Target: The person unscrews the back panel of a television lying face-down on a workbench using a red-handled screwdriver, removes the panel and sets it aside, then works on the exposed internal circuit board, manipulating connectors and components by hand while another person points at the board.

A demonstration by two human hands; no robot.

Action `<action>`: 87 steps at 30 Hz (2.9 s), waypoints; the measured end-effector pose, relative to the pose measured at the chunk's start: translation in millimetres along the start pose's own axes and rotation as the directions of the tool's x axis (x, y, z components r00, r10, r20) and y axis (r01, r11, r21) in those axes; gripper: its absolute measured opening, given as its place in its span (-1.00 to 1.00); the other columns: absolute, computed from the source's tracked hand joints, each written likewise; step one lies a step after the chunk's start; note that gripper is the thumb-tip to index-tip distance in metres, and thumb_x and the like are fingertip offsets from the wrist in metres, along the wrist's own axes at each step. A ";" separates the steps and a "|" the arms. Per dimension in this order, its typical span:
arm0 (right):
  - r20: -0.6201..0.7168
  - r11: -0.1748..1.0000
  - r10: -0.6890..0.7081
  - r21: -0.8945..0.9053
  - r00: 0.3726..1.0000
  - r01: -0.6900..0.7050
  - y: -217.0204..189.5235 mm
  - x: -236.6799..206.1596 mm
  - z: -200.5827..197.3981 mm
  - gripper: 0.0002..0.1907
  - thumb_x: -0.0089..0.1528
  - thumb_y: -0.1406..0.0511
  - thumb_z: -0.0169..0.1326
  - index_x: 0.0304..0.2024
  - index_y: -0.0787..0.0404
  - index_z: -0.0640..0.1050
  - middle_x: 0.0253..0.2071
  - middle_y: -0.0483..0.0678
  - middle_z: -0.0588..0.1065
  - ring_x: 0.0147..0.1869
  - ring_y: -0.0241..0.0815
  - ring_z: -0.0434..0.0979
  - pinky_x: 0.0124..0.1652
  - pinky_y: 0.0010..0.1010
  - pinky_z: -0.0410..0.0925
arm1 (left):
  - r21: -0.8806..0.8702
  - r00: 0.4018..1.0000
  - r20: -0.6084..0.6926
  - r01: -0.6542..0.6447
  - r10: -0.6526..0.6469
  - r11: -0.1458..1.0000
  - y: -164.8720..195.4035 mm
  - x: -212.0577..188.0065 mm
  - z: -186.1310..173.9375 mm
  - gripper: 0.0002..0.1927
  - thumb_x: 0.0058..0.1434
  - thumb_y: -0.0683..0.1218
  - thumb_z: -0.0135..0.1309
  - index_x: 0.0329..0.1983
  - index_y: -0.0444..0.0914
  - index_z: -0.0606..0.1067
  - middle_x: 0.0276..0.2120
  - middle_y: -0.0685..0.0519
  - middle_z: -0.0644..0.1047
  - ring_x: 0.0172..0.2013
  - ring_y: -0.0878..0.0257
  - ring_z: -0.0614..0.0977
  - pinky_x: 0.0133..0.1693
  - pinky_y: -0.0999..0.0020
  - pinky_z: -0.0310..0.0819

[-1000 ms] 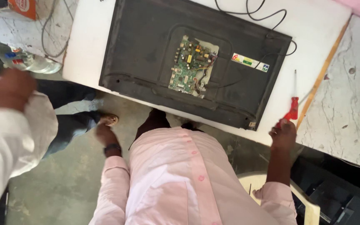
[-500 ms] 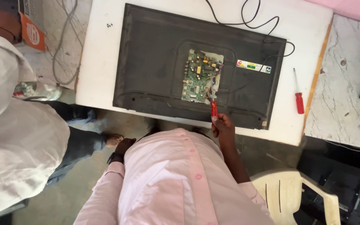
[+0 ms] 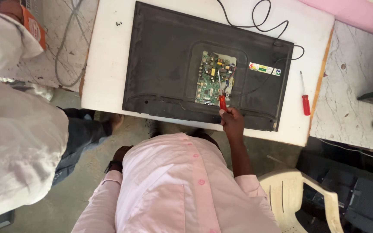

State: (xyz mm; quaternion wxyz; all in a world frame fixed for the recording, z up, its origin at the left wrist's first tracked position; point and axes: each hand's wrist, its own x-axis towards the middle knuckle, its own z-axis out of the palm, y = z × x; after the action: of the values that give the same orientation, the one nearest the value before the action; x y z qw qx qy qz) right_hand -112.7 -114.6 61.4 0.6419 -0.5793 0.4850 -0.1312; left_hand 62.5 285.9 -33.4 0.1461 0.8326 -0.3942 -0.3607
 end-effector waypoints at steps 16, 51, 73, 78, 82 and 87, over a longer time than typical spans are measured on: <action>0.067 0.995 -0.088 -0.044 0.994 0.091 13.6 12.6 -20.0 -0.82 0.29 0.27 0.18 -0.29 0.28 0.56 -0.56 -0.20 0.39 -0.57 -0.45 0.28 -0.53 -0.56 0.14 | -0.222 0.989 -0.144 -0.015 -0.018 0.975 10.2 0.6 29.1 -0.68 0.26 0.10 -0.04 -0.02 -0.07 0.57 -0.14 -0.06 0.65 -0.06 -0.05 0.63 -0.04 0.09 0.53; 0.147 0.968 0.231 0.062 0.962 -0.242 -12.6 2.3 -16.3 -0.56 0.40 0.02 -0.14 -0.24 0.25 0.48 -0.70 -0.21 0.16 -0.74 -0.39 0.04 -0.71 -0.45 -0.02 | 0.040 0.995 0.049 0.084 -0.086 0.996 11.3 -4.5 31.3 -0.69 0.26 0.10 -0.06 -0.09 -0.18 0.45 -0.20 -0.13 0.63 -0.06 -0.10 0.63 -0.04 0.01 0.55; 0.192 0.991 0.125 0.028 0.973 -0.133 -26.3 -7.9 -4.5 -0.57 0.40 0.04 -0.13 -0.21 0.29 0.49 -0.71 -0.18 0.21 -0.75 -0.35 0.10 -0.71 -0.45 0.05 | -0.004 0.999 -0.026 0.020 -0.020 1.000 14.3 -0.4 24.4 -0.72 0.25 0.09 -0.06 -0.10 -0.15 0.45 -0.21 -0.11 0.62 -0.08 -0.11 0.62 -0.07 0.00 0.53; 0.163 0.996 0.090 -0.003 0.982 -0.090 -15.8 -6.6 -6.4 -0.58 0.40 0.04 -0.08 -0.20 0.28 0.50 -0.71 -0.19 0.22 -0.73 -0.38 0.12 -0.70 -0.48 0.04 | 0.026 0.997 0.044 0.058 -0.059 0.998 16.8 0.6 16.7 -0.72 0.25 0.08 -0.04 -0.10 -0.15 0.46 -0.19 -0.13 0.62 -0.06 -0.12 0.62 -0.06 0.00 0.53; 0.124 0.997 0.053 -0.071 0.991 -0.045 -3.3 -2.6 -8.4 -0.60 0.38 0.04 -0.04 -0.19 0.27 0.52 -0.70 -0.18 0.25 -0.72 -0.39 0.13 -0.68 -0.49 0.06 | 0.069 0.998 0.007 0.066 -0.067 0.995 9.0 2.2 17.3 -0.72 0.26 0.04 -0.02 -0.03 -0.14 0.49 -0.18 -0.12 0.63 -0.05 -0.10 0.62 -0.03 0.02 0.53; 0.063 0.995 0.003 -0.097 0.998 0.003 12.6 5.3 -11.1 -0.60 0.38 0.04 0.00 -0.20 0.26 0.56 -0.68 -0.15 0.28 -0.69 -0.37 0.17 -0.63 -0.47 0.06 | 0.051 0.996 -0.080 0.030 -0.025 0.998 -2.6 5.1 24.6 -0.60 0.17 -0.05 0.04 0.11 -0.14 0.51 -0.18 -0.12 0.63 -0.05 -0.09 0.62 -0.04 0.03 0.53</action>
State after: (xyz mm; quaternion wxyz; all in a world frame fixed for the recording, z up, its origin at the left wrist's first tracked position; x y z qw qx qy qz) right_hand -123.7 -121.6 49.5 0.6280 -0.6137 0.4702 -0.0891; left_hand 48.5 284.7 -54.4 0.1348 0.8552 -0.3859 -0.3188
